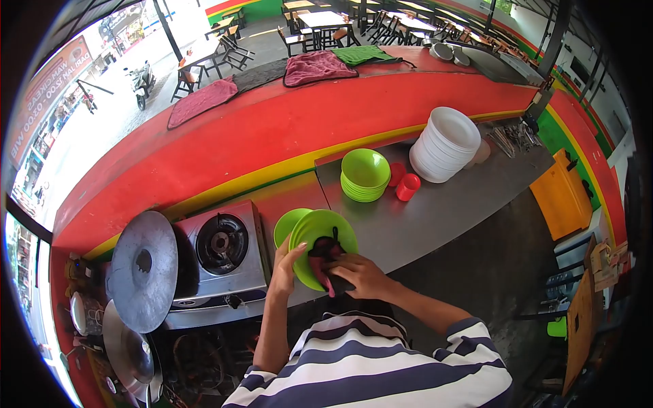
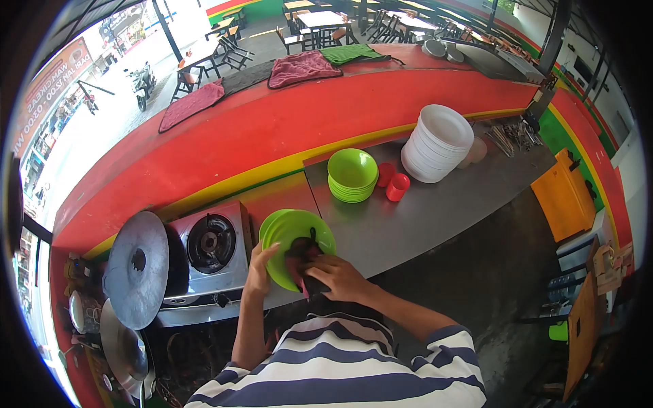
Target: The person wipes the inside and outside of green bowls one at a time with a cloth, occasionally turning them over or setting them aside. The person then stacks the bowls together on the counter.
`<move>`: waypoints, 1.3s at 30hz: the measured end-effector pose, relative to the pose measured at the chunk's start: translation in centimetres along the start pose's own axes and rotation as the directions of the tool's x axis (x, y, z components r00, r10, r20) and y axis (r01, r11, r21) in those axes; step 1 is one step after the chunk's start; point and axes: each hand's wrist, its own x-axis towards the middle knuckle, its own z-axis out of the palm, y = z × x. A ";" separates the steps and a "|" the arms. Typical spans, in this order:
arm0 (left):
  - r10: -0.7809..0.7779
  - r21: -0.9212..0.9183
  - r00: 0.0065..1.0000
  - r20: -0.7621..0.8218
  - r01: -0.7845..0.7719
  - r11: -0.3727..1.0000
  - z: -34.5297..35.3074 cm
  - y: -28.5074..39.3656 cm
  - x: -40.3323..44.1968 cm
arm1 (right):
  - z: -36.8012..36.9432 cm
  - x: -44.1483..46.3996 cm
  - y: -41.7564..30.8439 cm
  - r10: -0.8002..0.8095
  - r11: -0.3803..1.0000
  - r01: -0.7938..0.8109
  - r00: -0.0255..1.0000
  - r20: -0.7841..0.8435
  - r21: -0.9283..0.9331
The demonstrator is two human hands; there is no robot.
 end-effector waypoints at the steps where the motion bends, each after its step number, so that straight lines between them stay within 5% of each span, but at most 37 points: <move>1: 0.046 -0.004 0.998 -0.043 -0.046 0.999 0.7 -0.3 0.0 | -0.3 0.3 0.3 0.009 1.000 -0.008 1.000 0.010 -0.017; 3: 0.143 -0.008 0.981 -0.134 -0.145 0.989 2.0 -1.2 0.1 | -0.2 1.4 -0.6 0.075 0.997 -0.074 0.996 -0.041 0.031; 5: -0.095 -0.061 0.977 -0.191 0.085 0.995 2.5 -2.4 -0.5 | 1.4 2.1 -2.3 0.238 0.960 -0.228 0.970 -0.048 0.161; 6: -0.090 -0.115 0.969 -0.230 0.065 0.991 3.1 -2.5 -0.6 | 2.2 2.3 -2.8 0.261 0.954 -0.253 0.965 -0.033 0.161; 13: -0.076 -0.226 0.989 -0.128 0.046 0.973 -0.8 -1.4 -0.3 | 0.2 1.9 -1.5 -0.043 0.991 0.045 0.999 -0.015 0.129; 16: -0.032 -0.246 0.984 -0.174 -0.012 0.969 0.4 -1.5 0.1 | -0.6 2.6 -1.1 -0.013 0.997 0.011 0.999 0.031 0.076; 18: -0.098 -0.138 0.973 -0.211 0.070 0.988 1.4 -1.7 -0.3 | 0.3 3.0 -1.2 0.123 0.966 -0.117 0.992 -0.014 0.232; 20: 0.125 0.071 0.950 -0.285 -0.109 0.991 2.6 -3.5 -0.1 | 1.1 3.1 -1.8 0.192 0.937 -0.173 0.981 -0.035 0.304; 23: -0.051 -0.083 0.978 -0.204 0.034 0.996 1.4 -1.6 -0.8 | 1.2 3.2 -2.5 0.123 0.961 -0.115 0.992 -0.017 0.251; 27: -0.053 -0.179 0.996 -0.064 0.041 0.983 -1.2 -1.3 -1.1 | -1.0 2.7 -1.2 -0.095 0.984 0.078 0.990 0.105 0.161; 28: 0.001 -0.087 0.999 -0.045 -0.005 0.996 -1.5 -0.4 -1.2 | -1.5 2.9 -0.9 -0.142 0.980 0.121 0.981 0.128 0.159; 31: 0.023 -0.073 0.995 -0.099 -0.030 0.997 -1.7 -0.8 -1.0 | -1.6 3.1 -0.4 -0.126 0.988 0.112 0.983 0.134 0.104; 34: -0.052 -0.277 0.972 -0.228 -0.014 0.961 -0.8 -2.1 -0.8 | -0.5 3.8 -2.3 -0.055 0.995 0.050 0.996 0.064 0.082; 38: 0.182 0.166 0.943 -0.280 -0.139 0.976 1.2 -2.5 -1.6 | 1.5 5.3 -3.9 0.137 0.932 -0.105 0.988 -0.070 0.346; 39: 0.153 0.064 0.944 -0.292 -0.140 0.988 1.1 -2.6 -1.6 | 1.4 5.7 -3.9 0.113 0.931 -0.084 0.992 -0.062 0.354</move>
